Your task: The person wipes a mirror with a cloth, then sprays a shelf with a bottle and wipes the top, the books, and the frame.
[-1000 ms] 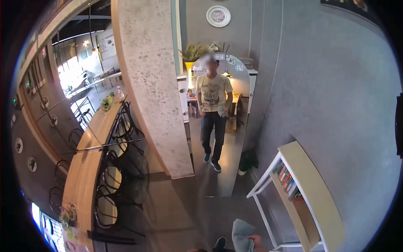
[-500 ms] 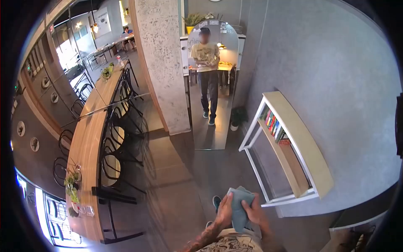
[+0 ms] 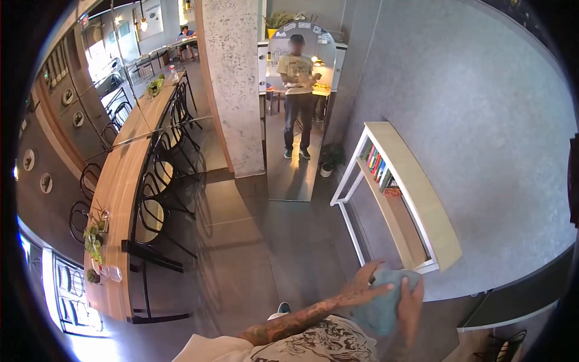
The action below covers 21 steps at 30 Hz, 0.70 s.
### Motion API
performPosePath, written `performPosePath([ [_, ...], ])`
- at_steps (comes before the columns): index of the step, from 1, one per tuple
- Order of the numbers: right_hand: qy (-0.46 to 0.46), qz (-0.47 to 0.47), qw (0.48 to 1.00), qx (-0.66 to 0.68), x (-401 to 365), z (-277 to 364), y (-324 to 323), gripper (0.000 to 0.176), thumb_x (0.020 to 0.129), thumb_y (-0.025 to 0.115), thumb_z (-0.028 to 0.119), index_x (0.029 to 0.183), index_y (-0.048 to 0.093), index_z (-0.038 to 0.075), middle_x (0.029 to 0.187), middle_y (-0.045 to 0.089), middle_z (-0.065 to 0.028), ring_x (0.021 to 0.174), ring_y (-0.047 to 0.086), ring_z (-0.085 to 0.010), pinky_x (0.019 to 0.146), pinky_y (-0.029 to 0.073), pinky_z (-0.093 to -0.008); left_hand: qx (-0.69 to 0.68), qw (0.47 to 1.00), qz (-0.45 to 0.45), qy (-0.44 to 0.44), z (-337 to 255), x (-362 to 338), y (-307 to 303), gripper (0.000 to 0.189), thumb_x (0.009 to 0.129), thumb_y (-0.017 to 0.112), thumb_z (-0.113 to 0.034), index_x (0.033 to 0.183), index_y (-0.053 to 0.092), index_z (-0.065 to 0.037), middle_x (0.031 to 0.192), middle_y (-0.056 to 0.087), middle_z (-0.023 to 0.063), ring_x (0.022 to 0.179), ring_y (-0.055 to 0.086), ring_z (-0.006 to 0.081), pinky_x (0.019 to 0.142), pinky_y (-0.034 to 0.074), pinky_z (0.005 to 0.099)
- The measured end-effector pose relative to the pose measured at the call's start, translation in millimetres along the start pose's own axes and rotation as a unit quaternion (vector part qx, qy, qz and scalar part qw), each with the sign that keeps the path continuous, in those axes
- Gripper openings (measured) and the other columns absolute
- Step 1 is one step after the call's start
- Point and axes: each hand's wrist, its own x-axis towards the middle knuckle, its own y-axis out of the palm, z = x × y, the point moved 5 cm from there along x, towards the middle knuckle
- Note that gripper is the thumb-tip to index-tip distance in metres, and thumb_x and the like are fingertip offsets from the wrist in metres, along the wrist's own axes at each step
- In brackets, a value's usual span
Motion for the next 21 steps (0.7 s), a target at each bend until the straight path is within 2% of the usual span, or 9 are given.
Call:
performPosePath([
  [2,0.031,0.030,0.999,0.020,3,10,-28,0.024,0.100,0.061,0.015,0.116,0.060,-0.003,0.098,0.069,-0.0086,0.087,0.061,-0.0151,0.077,0.050,-0.0310,0.185,0.933,-0.069,0.301,-30,1,13,0.090,0.090,0.073,-0.051,0.156,0.028,-0.010,0.148,0.044,0.0231,0.137,0.046,0.0346,0.112,0.040,0.0468],
  [4,0.071,0.099,0.992,0.017,5,19,-41,0.012,0.094,0.067,0.009,0.100,0.066,-0.002,0.086,0.068,-0.0036,0.079,0.058,-0.0092,0.073,0.049,-0.0266,0.229,0.909,-0.048,0.345,-38,5,28,0.087,0.090,0.073,-0.049,0.155,0.032,-0.009,0.144,0.049,0.0221,0.133,0.050,0.0341,0.110,0.042,0.0455],
  [6,0.074,0.082,0.994,-0.014,6,33,-51,0.011,0.091,0.071,0.008,0.089,0.068,-0.001,0.077,0.066,-0.0010,0.073,0.057,-0.0090,0.070,0.048,-0.0259,0.270,0.882,-0.028,0.385,-45,3,40,0.083,0.090,0.074,-0.046,0.153,0.036,-0.008,0.140,0.054,0.0210,0.129,0.055,0.0336,0.107,0.045,0.0442],
  [8,0.081,0.157,0.983,-0.042,5,40,-51,0.019,0.090,0.073,0.010,0.103,0.067,-0.001,0.093,0.069,-0.0048,0.084,0.059,-0.0097,0.076,0.050,-0.0279,0.105,0.959,0.223,0.141,-30,11,56,0.067,0.093,0.070,-0.047,0.141,0.052,-0.004,0.122,0.066,0.0153,0.112,0.065,0.0273,0.097,0.051,0.0400],
  [12,0.044,0.109,0.977,0.176,4,13,-39,0.045,0.089,0.077,0.025,0.122,0.062,-0.001,0.112,0.068,-0.0091,0.102,0.061,-0.0144,0.087,0.050,-0.0323,0.135,0.976,0.168,0.042,-8,10,37,0.058,0.097,0.065,-0.049,0.127,0.062,0.001,0.105,0.070,0.0124,0.098,0.067,0.0215,0.088,0.053,0.0365],
  [14,0.154,0.213,0.944,0.199,-22,-44,-20,0.063,0.087,0.078,0.035,0.134,0.054,-0.001,0.123,0.064,-0.0113,0.112,0.060,-0.0212,0.096,0.049,-0.0369,-0.113,0.981,0.155,0.018,-34,-2,17,0.060,0.097,0.064,-0.053,0.122,0.063,0.002,0.097,0.069,0.0113,0.089,0.066,0.0204,0.082,0.053,0.0357],
  [15,0.218,0.238,0.918,0.231,-34,-66,-8,0.070,0.087,0.077,0.039,0.139,0.052,-0.001,0.127,0.063,-0.0123,0.115,0.061,-0.0244,0.100,0.048,-0.0388,-0.117,0.980,0.157,0.016,-47,-7,5,0.060,0.097,0.064,-0.053,0.122,0.063,0.002,0.097,0.069,0.0113,0.089,0.066,0.0204,0.082,0.053,0.0357],
  [17,0.319,0.178,0.849,0.383,-51,-72,39,0.066,0.088,0.075,0.034,0.139,0.052,-0.002,0.128,0.064,-0.0131,0.115,0.062,-0.0273,0.101,0.049,-0.0408,-0.120,0.977,0.149,-0.094,-55,-10,-25,0.062,0.095,0.065,-0.054,0.119,0.063,0.003,0.101,0.067,0.0129,0.094,0.065,0.0206,0.081,0.053,0.0344],
  [21,0.404,0.143,0.767,0.478,-67,-104,118,0.060,0.088,0.073,0.026,0.137,0.053,-0.002,0.126,0.065,-0.0137,0.116,0.063,-0.0283,0.100,0.050,-0.0408,0.014,0.995,0.088,-0.035,-21,25,-89,0.064,0.094,0.066,-0.056,0.122,0.060,0.001,0.108,0.065,0.0132,0.099,0.063,0.0198,0.080,0.053,0.0320],
])
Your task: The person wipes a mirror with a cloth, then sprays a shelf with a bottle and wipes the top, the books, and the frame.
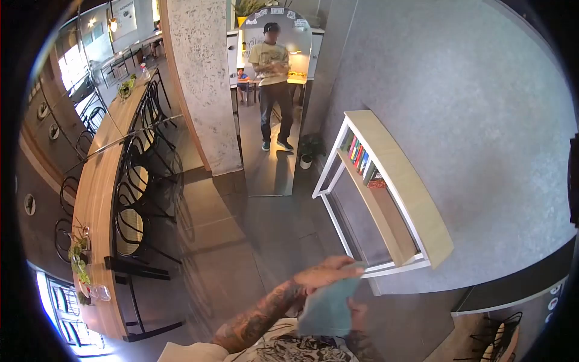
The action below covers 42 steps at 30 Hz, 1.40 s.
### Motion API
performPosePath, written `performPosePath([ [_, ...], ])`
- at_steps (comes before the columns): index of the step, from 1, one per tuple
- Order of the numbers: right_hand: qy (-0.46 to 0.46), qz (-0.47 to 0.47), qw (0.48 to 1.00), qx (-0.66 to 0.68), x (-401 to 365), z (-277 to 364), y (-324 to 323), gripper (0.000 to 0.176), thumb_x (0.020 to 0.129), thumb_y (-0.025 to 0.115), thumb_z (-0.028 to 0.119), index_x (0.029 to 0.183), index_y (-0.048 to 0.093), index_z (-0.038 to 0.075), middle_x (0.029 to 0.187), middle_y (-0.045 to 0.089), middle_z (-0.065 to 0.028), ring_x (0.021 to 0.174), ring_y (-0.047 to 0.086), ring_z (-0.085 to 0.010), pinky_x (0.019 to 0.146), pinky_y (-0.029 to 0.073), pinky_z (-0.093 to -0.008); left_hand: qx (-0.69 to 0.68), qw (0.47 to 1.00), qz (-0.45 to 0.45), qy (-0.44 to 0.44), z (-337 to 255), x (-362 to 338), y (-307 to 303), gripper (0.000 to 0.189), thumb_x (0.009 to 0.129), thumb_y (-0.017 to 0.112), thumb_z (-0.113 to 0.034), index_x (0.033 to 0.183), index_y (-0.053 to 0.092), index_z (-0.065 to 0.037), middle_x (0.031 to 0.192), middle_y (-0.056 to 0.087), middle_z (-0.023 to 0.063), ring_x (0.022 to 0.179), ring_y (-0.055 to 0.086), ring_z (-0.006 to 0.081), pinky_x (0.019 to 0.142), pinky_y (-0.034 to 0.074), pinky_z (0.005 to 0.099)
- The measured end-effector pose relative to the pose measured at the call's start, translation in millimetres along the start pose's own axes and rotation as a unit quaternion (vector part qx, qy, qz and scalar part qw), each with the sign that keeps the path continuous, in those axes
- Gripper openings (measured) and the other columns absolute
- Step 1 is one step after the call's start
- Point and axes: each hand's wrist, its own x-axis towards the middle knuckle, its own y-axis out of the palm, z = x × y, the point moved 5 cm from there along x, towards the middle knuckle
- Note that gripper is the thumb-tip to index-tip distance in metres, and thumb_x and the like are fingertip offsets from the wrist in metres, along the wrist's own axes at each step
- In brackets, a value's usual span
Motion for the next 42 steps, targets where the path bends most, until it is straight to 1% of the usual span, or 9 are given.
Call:
performPosePath([
  [5,0.027,0.015,0.976,-0.218,89,51,86,0.066,0.084,0.075,0.016,0.142,0.048,-0.001,0.130,0.063,-0.0147,0.119,0.060,-0.0263,0.100,0.049,-0.0374,0.135,0.939,-0.292,0.118,-1,9,-122,0.055,0.099,0.063,-0.046,0.132,0.053,-0.003,0.114,0.062,0.0132,0.106,0.062,0.0221,0.088,0.052,0.0358],
  [8,-0.176,0.048,0.910,-0.371,184,115,125,0.064,0.085,0.074,0.008,0.142,0.049,-0.002,0.126,0.064,-0.0138,0.115,0.062,-0.0240,0.100,0.049,-0.0363,0.038,0.909,-0.409,0.076,54,7,-211,0.049,0.102,0.059,-0.044,0.129,0.055,-0.004,0.115,0.063,0.0089,0.105,0.063,0.0203,0.086,0.053,0.0379],
  [11,-0.139,0.025,0.831,-0.538,330,196,117,0.070,0.088,0.073,0.013,0.148,0.040,-0.005,0.136,0.058,-0.0212,0.124,0.058,-0.0274,0.105,0.045,-0.0382,-0.209,0.806,-0.549,0.070,176,-9,-314,0.047,0.103,0.054,-0.049,0.119,0.063,-0.005,0.108,0.065,0.0075,0.104,0.062,0.0201,0.088,0.051,0.0381],
  [15,-0.439,0.020,0.784,-0.438,530,289,194,0.071,0.092,0.069,0.014,0.150,0.034,-0.009,0.143,0.053,-0.0237,0.129,0.053,-0.0318,0.112,0.037,-0.0405,0.051,0.700,-0.712,0.029,104,-19,-450,0.053,0.104,0.047,-0.055,0.101,0.068,-0.007,0.097,0.064,0.0064,0.091,0.061,0.0203,0.082,0.050,0.0360],
  [21,-0.410,-0.010,0.836,-0.364,768,337,291,0.068,0.098,0.058,0.009,0.154,0.023,-0.006,0.154,0.037,-0.0254,0.141,0.040,-0.0346,0.117,0.029,-0.0438,0.048,0.687,-0.706,0.163,68,70,-721,0.056,0.107,0.041,-0.053,0.104,0.069,-0.005,0.096,0.068,0.0035,0.094,0.063,0.0180,0.082,0.047,0.0336],
  [27,-0.843,0.067,0.232,-0.481,752,351,479,0.047,0.072,0.060,-0.005,0.116,0.071,0.008,0.124,0.056,-0.0177,0.111,0.054,-0.0378,0.097,0.045,-0.0454,-0.013,0.673,-0.705,0.221,68,203,-906,0.073,0.103,0.035,-0.066,0.132,0.064,-0.005,0.137,0.060,0.0138,0.132,0.050,0.0295,0.108,0.035,0.0424],
  [30,-0.873,0.117,0.124,-0.456,795,340,503,0.039,0.064,0.062,-0.003,0.099,0.077,0.008,0.117,0.062,-0.0132,0.106,0.055,-0.0348,0.092,0.047,-0.0438,-0.031,0.728,-0.636,0.253,90,253,-959,0.081,0.101,0.034,-0.069,0.134,0.061,-0.001,0.138,0.059,0.0134,0.133,0.049,0.0261,0.110,0.034,0.0380],
  [32,-0.839,0.141,0.169,-0.498,837,319,486,0.037,0.064,0.063,-0.002,0.097,0.076,0.007,0.116,0.063,-0.0124,0.106,0.055,-0.0346,0.091,0.048,-0.0441,-0.175,0.687,-0.644,0.288,104,282,-976,0.076,0.104,0.037,-0.063,0.141,0.055,0.002,0.142,0.055,0.0144,0.132,0.049,0.0229,0.112,0.033,0.0342],
  [42,-0.509,0.198,0.461,-0.700,954,149,230,0.035,0.056,0.073,-0.003,0.090,0.073,0.005,0.124,0.061,-0.0151,0.119,0.053,-0.0418,0.099,0.046,-0.0534,-0.068,0.577,-0.764,0.279,142,295,-998,0.069,0.107,0.039,-0.053,0.147,0.047,0.002,0.145,0.052,0.0147,0.133,0.048,0.0220,0.113,0.033,0.0326],
])
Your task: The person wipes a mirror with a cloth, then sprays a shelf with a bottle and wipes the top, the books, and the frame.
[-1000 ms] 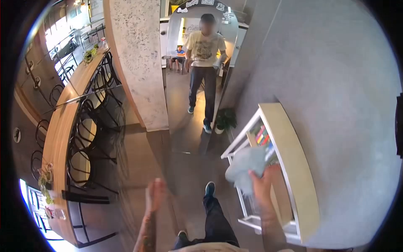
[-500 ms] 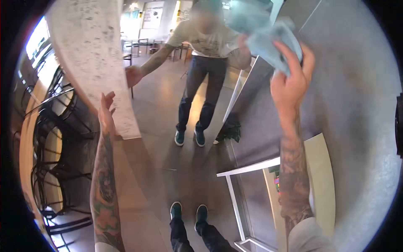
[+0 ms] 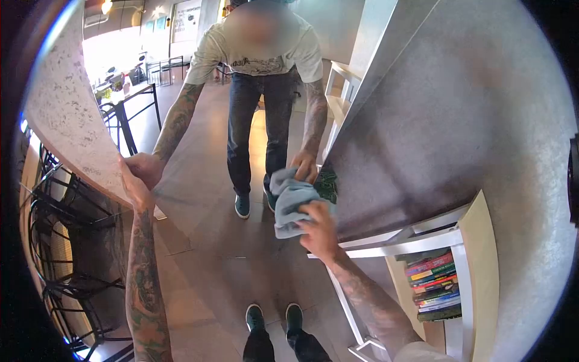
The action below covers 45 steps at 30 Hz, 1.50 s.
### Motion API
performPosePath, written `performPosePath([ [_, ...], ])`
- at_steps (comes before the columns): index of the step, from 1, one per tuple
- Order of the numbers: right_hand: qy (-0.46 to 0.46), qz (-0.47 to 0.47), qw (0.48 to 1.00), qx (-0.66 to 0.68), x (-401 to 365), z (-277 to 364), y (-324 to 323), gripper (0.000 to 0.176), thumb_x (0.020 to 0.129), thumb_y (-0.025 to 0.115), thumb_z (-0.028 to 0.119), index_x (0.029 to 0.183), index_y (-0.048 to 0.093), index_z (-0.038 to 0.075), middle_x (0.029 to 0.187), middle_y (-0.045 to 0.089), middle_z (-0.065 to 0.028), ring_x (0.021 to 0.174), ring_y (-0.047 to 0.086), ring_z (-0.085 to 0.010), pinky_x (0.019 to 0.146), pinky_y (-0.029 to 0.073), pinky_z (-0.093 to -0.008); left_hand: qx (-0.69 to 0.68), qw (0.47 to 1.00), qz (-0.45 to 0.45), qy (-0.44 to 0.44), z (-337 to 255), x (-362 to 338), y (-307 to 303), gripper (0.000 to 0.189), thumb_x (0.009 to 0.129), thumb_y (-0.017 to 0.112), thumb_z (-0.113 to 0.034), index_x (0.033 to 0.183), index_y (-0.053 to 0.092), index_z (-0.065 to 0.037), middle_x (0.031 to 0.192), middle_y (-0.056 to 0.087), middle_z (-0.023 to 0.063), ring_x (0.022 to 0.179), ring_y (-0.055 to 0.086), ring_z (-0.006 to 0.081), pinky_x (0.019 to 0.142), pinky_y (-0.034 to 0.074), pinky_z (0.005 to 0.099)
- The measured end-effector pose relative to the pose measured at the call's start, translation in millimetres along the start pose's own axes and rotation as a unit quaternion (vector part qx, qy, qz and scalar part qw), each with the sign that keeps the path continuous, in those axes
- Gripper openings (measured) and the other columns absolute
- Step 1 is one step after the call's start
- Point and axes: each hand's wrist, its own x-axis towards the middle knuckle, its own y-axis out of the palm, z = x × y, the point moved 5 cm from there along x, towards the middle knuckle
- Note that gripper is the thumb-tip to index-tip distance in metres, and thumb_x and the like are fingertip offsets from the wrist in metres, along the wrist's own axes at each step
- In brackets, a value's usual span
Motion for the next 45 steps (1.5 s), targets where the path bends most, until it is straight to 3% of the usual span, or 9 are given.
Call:
performPosePath([
  [6,-0.220,-0.401,0.884,-0.098,179,93,-221,0.038,0.081,0.059,0.008,0.118,0.060,-0.001,0.113,0.064,-0.0258,0.110,0.061,-0.0464,0.100,0.046,-0.0526,0.013,0.997,-0.069,-0.015,34,30,-15,0.070,0.105,0.040,-0.053,0.149,0.045,0.002,0.147,0.051,0.0159,0.134,0.048,0.0240,0.113,0.033,0.0344],
  [11,-0.278,-0.357,0.862,-0.229,239,76,-217,0.052,0.067,0.064,0.009,0.118,0.071,0.006,0.099,0.063,-0.0103,0.095,0.056,-0.0372,0.086,0.045,-0.0439,0.047,0.993,-0.108,-0.031,12,12,-3,0.057,0.107,0.033,-0.045,0.130,0.056,0.001,0.138,0.050,0.0138,0.127,0.047,0.0201,0.105,0.036,0.0337],
  [16,-0.116,-0.204,0.966,-0.112,116,25,-86,0.077,0.062,0.074,0.021,0.138,0.064,0.013,0.091,0.054,-0.0031,0.085,0.044,-0.0273,0.079,0.040,-0.0416,0.047,0.988,-0.140,-0.037,22,17,-3,0.061,0.102,0.038,-0.047,0.137,0.055,0.000,0.135,0.055,0.0120,0.124,0.050,0.0210,0.105,0.038,0.0322],
  [22,0.049,-0.084,0.993,-0.062,29,10,-20,0.049,0.058,0.075,0.007,0.106,0.069,0.006,0.103,0.065,-0.0133,0.098,0.059,-0.0358,0.087,0.045,-0.0460,0.078,0.990,-0.115,-0.018,-3,1,3,0.061,0.102,0.037,-0.046,0.136,0.055,0.001,0.135,0.055,0.0118,0.126,0.049,0.0201,0.105,0.038,0.0319],
  [26,-0.089,-0.380,0.913,-0.118,110,67,-164,0.027,0.083,0.069,0.012,0.108,0.066,-0.001,0.098,0.066,-0.0184,0.097,0.064,-0.0358,0.086,0.048,-0.0431,0.062,0.990,-0.121,-0.020,-1,1,0,0.062,0.102,0.037,-0.046,0.136,0.055,0.001,0.137,0.055,0.0118,0.127,0.049,0.0209,0.106,0.037,0.0331],
  [29,-0.215,-0.473,0.833,-0.192,190,90,-243,0.040,0.080,0.065,0.011,0.118,0.065,-0.001,0.118,0.061,-0.0216,0.102,0.061,-0.0371,0.092,0.049,-0.0408,0.057,0.990,-0.124,-0.022,-1,1,2,0.062,0.102,0.037,-0.047,0.137,0.054,0.002,0.138,0.054,0.0118,0.128,0.049,0.0215,0.107,0.037,0.0340],
  [34,-0.258,-0.388,0.856,-0.224,214,54,-200,0.040,0.073,0.068,0.023,0.108,0.069,0.003,0.120,0.060,-0.0146,0.109,0.055,-0.0360,0.089,0.046,-0.0464,0.049,0.990,-0.129,-0.042,-5,-4,5,0.063,0.101,0.036,-0.047,0.137,0.054,0.002,0.140,0.054,0.0119,0.130,0.049,0.0225,0.107,0.037,0.0355],
  [41,0.002,-0.064,0.994,-0.087,60,15,-53,0.053,0.059,0.076,-0.004,0.110,0.064,0.001,0.128,0.056,-0.0102,0.111,0.050,-0.0365,0.092,0.048,-0.0476,0.042,0.992,-0.117,-0.016,-1,-1,8,0.057,0.101,0.039,-0.045,0.133,0.057,-0.001,0.135,0.056,0.0111,0.125,0.051,0.0217,0.104,0.038,0.0355],
  [45,0.007,-0.070,0.994,-0.080,51,12,-59,0.056,0.063,0.068,0.002,0.119,0.061,-0.002,0.120,0.058,-0.0209,0.110,0.052,-0.0444,0.093,0.044,-0.0533,0.032,0.993,-0.114,-0.019,3,2,6,0.054,0.100,0.041,-0.044,0.130,0.059,-0.002,0.132,0.057,0.0107,0.122,0.052,0.0213,0.102,0.039,0.0355],
])
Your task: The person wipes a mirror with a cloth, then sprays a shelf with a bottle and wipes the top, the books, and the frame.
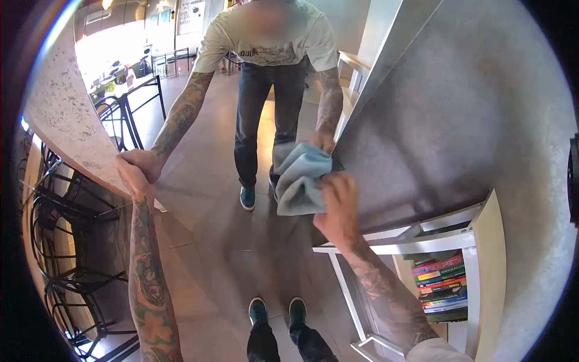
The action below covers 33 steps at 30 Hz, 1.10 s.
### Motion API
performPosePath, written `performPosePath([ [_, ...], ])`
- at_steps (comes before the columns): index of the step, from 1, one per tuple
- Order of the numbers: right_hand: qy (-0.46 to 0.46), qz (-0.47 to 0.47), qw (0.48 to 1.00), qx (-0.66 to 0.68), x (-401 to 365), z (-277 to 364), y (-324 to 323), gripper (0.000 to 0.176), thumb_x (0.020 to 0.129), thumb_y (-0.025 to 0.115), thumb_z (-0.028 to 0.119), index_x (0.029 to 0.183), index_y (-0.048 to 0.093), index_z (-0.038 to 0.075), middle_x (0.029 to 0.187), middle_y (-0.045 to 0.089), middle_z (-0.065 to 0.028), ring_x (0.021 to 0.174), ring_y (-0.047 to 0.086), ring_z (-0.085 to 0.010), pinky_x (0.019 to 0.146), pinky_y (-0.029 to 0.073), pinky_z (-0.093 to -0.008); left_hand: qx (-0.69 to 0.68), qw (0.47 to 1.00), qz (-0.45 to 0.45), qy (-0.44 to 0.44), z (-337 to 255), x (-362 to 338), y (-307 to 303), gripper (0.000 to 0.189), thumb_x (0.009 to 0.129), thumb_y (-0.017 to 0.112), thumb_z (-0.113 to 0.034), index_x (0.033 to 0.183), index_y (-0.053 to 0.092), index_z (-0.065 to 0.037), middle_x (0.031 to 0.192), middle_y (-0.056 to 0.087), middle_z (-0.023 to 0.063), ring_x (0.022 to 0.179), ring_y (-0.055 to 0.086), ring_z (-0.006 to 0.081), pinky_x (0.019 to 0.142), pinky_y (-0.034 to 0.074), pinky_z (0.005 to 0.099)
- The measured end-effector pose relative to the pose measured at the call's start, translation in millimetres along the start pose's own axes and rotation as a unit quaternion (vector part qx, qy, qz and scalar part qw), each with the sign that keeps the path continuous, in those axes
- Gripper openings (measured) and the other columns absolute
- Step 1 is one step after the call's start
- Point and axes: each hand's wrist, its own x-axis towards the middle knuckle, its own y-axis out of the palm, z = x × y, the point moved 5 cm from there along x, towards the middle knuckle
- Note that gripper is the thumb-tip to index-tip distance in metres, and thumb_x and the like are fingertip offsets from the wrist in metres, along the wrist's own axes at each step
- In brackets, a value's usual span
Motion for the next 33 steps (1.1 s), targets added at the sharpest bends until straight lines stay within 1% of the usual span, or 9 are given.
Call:
performPosePath([
  [4,-0.125,-0.274,0.953,-0.041,85,28,-111,0.038,0.088,0.059,0.016,0.120,0.059,-0.004,0.122,0.056,-0.0226,0.109,0.057,-0.0410,0.095,0.044,-0.0499,-0.017,1.000,0.000,-0.004,9,12,-5,0.051,0.100,0.043,-0.043,0.128,0.060,-0.004,0.129,0.059,0.0103,0.119,0.053,0.0208,0.100,0.040,0.0356],
  [8,-0.248,-0.421,0.861,-0.144,174,40,-152,0.039,0.080,0.063,0.014,0.115,0.064,-0.002,0.115,0.061,-0.0224,0.109,0.058,-0.0388,0.094,0.047,-0.0467,-0.034,0.999,-0.002,-0.014,20,23,-6,0.048,0.099,0.044,-0.042,0.126,0.062,-0.005,0.127,0.060,0.0098,0.117,0.055,0.0204,0.098,0.041,0.0356],
  [14,-0.198,-0.225,0.954,-0.024,118,17,-71,0.041,0.069,0.063,0.002,0.109,0.070,0.005,0.118,0.064,-0.0103,0.106,0.058,-0.0331,0.087,0.045,-0.0422,0.010,1.000,0.012,-0.001,5,10,-4,0.057,0.099,0.039,-0.043,0.130,0.058,0.001,0.128,0.058,0.0150,0.119,0.052,0.0228,0.102,0.040,0.0367],
  [16,-0.139,-0.115,0.984,0.005,56,5,-23,0.047,0.067,0.070,-0.004,0.114,0.070,0.003,0.121,0.064,-0.0089,0.102,0.058,-0.0311,0.086,0.046,-0.0414,-0.098,0.995,-0.011,0.007,17,22,-6,0.019,0.102,0.058,-0.033,0.093,0.065,-0.018,0.099,0.062,-0.0037,0.097,0.058,0.0134,0.081,0.040,0.0328],
  [22,-0.070,0.150,0.985,0.038,-42,-21,48,0.050,0.067,0.072,-0.005,0.115,0.069,0.004,0.124,0.060,-0.0091,0.106,0.057,-0.0312,0.092,0.047,-0.0423,-0.007,1.000,0.017,0.023,4,7,-2,0.045,0.101,0.043,-0.041,0.117,0.060,-0.002,0.118,0.059,0.0104,0.111,0.056,0.0204,0.093,0.042,0.0356],
  [24,-0.026,0.036,0.994,0.099,-18,-21,7,0.052,0.064,0.074,-0.006,0.115,0.068,0.003,0.121,0.060,-0.0127,0.109,0.057,-0.0338,0.095,0.046,-0.0457,0.004,0.999,0.021,0.027,-2,5,-3,0.056,0.101,0.038,-0.043,0.126,0.058,0.004,0.125,0.058,0.0151,0.116,0.055,0.0227,0.097,0.043,0.0365],
  [26,-0.058,-0.142,0.987,0.054,43,1,-66,0.045,0.079,0.063,0.013,0.122,0.068,0.002,0.122,0.060,-0.0189,0.115,0.057,-0.0378,0.101,0.045,-0.0490,0.000,0.999,0.023,0.027,-8,0,-3,0.062,0.101,0.036,-0.045,0.129,0.057,0.006,0.127,0.059,0.0172,0.118,0.055,0.0238,0.099,0.043,0.0368],
  [29,-0.219,-0.392,0.891,-0.069,151,40,-157,0.046,0.075,0.060,0.012,0.118,0.071,0.003,0.121,0.066,-0.0169,0.116,0.059,-0.0388,0.103,0.043,-0.0510,-0.018,0.999,0.024,0.016,-8,-6,-1,0.062,0.101,0.036,-0.045,0.125,0.059,0.007,0.123,0.060,0.0165,0.116,0.055,0.0236,0.099,0.043,0.0366],
  [33,-0.243,-0.365,0.888,-0.136,222,72,-156,0.040,0.079,0.056,0.004,0.116,0.071,0.001,0.106,0.070,-0.0157,0.101,0.065,-0.0320,0.097,0.050,-0.0448,0.002,0.999,0.028,0.046,15,20,-10,0.061,0.102,0.037,-0.045,0.123,0.059,0.007,0.123,0.060,0.0168,0.115,0.055,0.0229,0.099,0.043,0.0366],
])
